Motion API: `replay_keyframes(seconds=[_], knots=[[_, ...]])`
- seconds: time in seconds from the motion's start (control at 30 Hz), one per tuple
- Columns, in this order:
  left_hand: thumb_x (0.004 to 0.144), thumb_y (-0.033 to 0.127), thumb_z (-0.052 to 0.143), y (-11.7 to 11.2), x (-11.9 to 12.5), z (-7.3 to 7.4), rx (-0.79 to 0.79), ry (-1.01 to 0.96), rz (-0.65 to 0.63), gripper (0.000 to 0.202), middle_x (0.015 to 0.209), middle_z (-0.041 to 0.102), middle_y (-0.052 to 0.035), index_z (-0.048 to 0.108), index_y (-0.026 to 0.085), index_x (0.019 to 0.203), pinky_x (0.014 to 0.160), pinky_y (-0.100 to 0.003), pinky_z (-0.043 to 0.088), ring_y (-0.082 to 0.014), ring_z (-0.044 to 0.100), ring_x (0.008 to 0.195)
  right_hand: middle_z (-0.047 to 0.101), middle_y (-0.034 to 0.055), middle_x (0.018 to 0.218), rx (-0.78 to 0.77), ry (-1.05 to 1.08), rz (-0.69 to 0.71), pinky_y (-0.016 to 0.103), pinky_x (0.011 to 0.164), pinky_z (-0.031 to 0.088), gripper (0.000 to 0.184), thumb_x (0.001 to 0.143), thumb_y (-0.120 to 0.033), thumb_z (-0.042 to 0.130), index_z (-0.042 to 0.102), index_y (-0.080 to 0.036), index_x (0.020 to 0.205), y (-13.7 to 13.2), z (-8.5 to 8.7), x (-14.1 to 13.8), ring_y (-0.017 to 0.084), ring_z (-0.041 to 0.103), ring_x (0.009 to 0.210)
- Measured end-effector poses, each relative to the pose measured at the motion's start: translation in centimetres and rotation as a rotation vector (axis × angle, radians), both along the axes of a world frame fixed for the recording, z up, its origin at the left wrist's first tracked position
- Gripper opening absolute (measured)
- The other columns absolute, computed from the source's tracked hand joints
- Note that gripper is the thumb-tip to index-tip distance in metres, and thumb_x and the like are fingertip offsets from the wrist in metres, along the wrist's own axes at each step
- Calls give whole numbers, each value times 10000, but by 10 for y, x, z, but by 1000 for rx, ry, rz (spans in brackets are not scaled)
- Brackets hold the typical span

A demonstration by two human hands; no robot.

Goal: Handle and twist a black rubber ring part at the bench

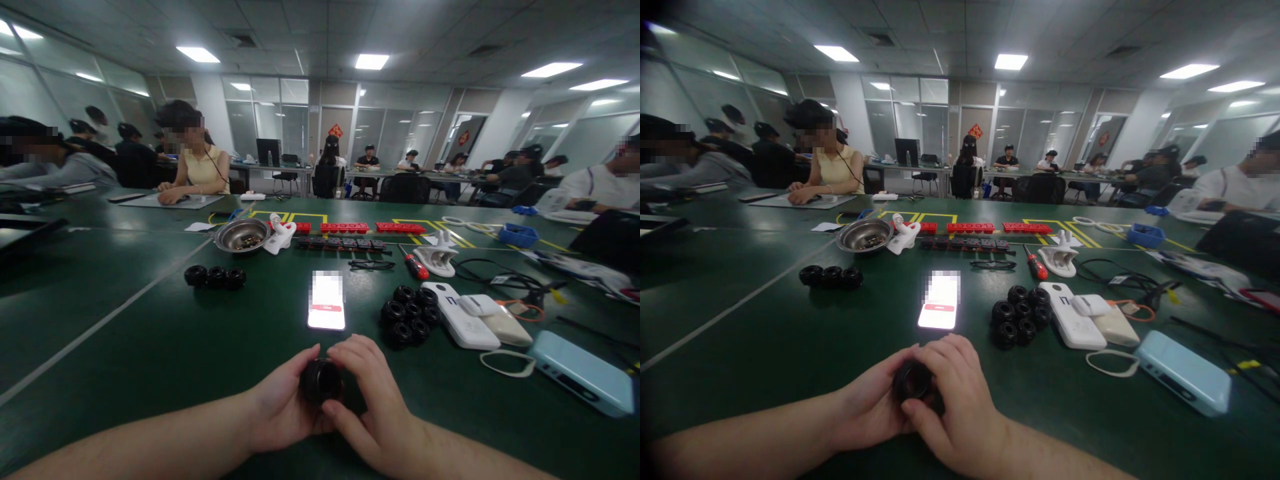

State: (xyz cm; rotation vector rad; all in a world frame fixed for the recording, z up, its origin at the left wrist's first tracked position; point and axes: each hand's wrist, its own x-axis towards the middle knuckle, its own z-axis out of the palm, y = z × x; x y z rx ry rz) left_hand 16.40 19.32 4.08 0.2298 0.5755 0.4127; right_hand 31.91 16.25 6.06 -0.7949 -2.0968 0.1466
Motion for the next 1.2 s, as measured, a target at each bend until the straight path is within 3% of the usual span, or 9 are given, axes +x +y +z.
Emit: replay_keyframes(seconds=[0.1,0.27,0.37,0.53,0.73,0.83,1.0,1.1,1.2], knots=[[824,445,356,0,1,3,1,0,14,387,711,579,-52,556,114,829,597,-238,381,-129,537,592,559,70,947,-22,-12,26,412,808,424,343,761,-155,502,410,-179,1091,0,1,-1,220,494,896],[833,407,355,0,2,-1,52,-91,28,355,809,607,-67,550,133,947,696,-289,391,-164,563,716,559,55,1055,-15,-85,147,446,971,292,448,734,-41,403,379,-180,1159,-4,3,1,208,440,1045],[828,419,359,0,2,-1,51,-73,12,363,822,602,-70,552,134,943,691,-283,393,-166,560,727,501,94,1134,7,-45,96,460,954,308,482,729,-95,430,333,-150,1198,-3,2,2,234,416,1082],[816,462,362,-1,2,5,11,37,-7,402,688,572,-50,560,113,794,582,-227,377,-123,519,571,553,75,947,-32,9,8,423,794,426,367,741,-200,524,403,-180,1086,0,2,-1,231,500,886],[831,412,360,-1,1,3,45,-74,10,350,781,591,-66,549,130,916,701,-291,381,-164,545,701,532,76,1086,-32,-58,163,465,962,298,505,693,-72,436,346,-175,1178,-3,6,1,228,442,1056],[818,422,389,-1,1,3,59,-32,19,342,736,578,-50,553,130,888,655,-264,376,-152,538,668,490,106,1140,-12,-12,121,471,952,306,541,681,-143,475,315,-152,1198,-2,5,1,254,426,1075],[813,471,366,-2,2,7,1,63,-6,398,702,563,-52,550,117,802,589,-233,365,-132,521,594,550,83,962,-42,-11,23,444,848,393,376,739,-213,532,407,-163,1090,1,2,-1,234,494,916],[825,441,362,-1,2,7,13,2,5,373,753,575,-63,548,121,870,625,-251,371,-143,531,631,556,75,1010,-48,-64,82,439,895,367,364,751,-132,481,405,-174,1106,0,5,0,219,486,957],[824,414,378,-1,1,6,33,-90,21,346,800,577,-66,542,136,947,687,-284,371,-171,542,732,516,80,1130,-61,-115,155,458,968,299,492,715,-96,435,338,-171,1192,-3,7,1,229,422,1084]])
